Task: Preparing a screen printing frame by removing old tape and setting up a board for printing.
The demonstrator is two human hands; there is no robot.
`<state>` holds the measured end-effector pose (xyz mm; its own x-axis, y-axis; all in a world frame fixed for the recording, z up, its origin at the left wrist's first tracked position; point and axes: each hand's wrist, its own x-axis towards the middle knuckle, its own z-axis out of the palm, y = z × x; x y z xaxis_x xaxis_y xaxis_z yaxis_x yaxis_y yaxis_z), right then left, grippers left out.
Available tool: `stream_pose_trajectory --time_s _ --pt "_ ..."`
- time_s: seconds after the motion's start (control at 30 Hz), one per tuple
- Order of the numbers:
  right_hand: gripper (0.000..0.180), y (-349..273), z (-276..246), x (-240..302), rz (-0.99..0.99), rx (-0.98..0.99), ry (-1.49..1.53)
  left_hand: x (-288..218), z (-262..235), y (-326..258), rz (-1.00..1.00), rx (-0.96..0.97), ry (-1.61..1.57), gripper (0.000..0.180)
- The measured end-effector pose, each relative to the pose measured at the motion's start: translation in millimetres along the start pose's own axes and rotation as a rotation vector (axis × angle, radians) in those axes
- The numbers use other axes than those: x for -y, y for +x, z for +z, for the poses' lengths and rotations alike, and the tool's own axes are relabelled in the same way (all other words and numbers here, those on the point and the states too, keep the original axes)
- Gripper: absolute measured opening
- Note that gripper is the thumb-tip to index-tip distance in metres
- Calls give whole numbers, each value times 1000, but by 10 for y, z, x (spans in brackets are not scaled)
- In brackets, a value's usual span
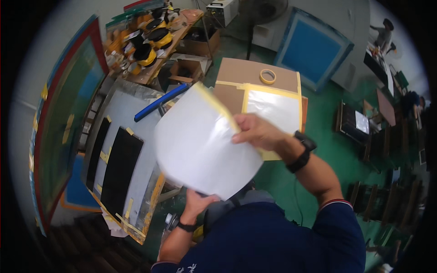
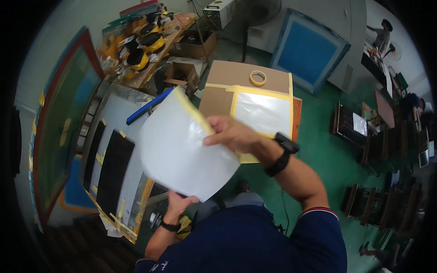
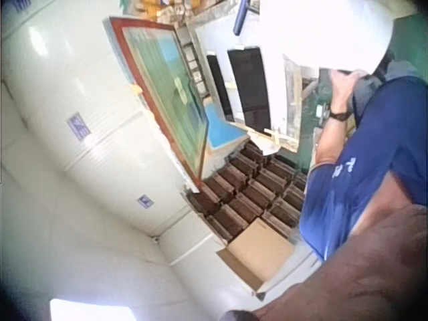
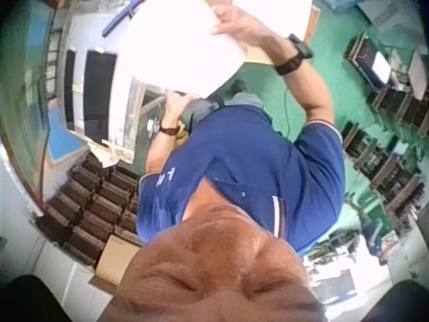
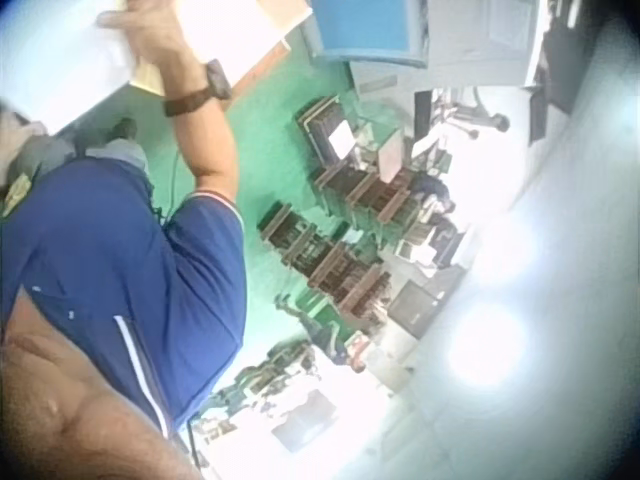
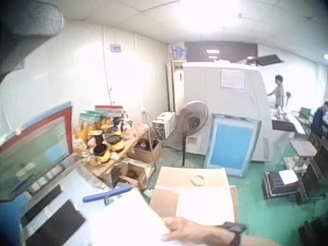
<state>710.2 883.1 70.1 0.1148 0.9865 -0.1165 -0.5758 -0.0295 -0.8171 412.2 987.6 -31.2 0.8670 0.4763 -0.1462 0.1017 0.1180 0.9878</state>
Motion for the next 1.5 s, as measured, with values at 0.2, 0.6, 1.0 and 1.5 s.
stream_pose_trajectory --time_s 0.2,0.6,1.0,1.5 --pt "60 -759 -847 1036 149 84 -299 433 104 1105 118 237 -200 99" --pt "46 -1060 -1707 964 435 -94 -476 214 988 3040 -272 693 -510 32" --pt "27 -1200 -3764 218 408 -817 -274 923 1327 4372 -286 193 56 15" --pt "33 -934 -4159 -375 309 -1222 -825 840 1678 4706 -107 -110 1010 47"
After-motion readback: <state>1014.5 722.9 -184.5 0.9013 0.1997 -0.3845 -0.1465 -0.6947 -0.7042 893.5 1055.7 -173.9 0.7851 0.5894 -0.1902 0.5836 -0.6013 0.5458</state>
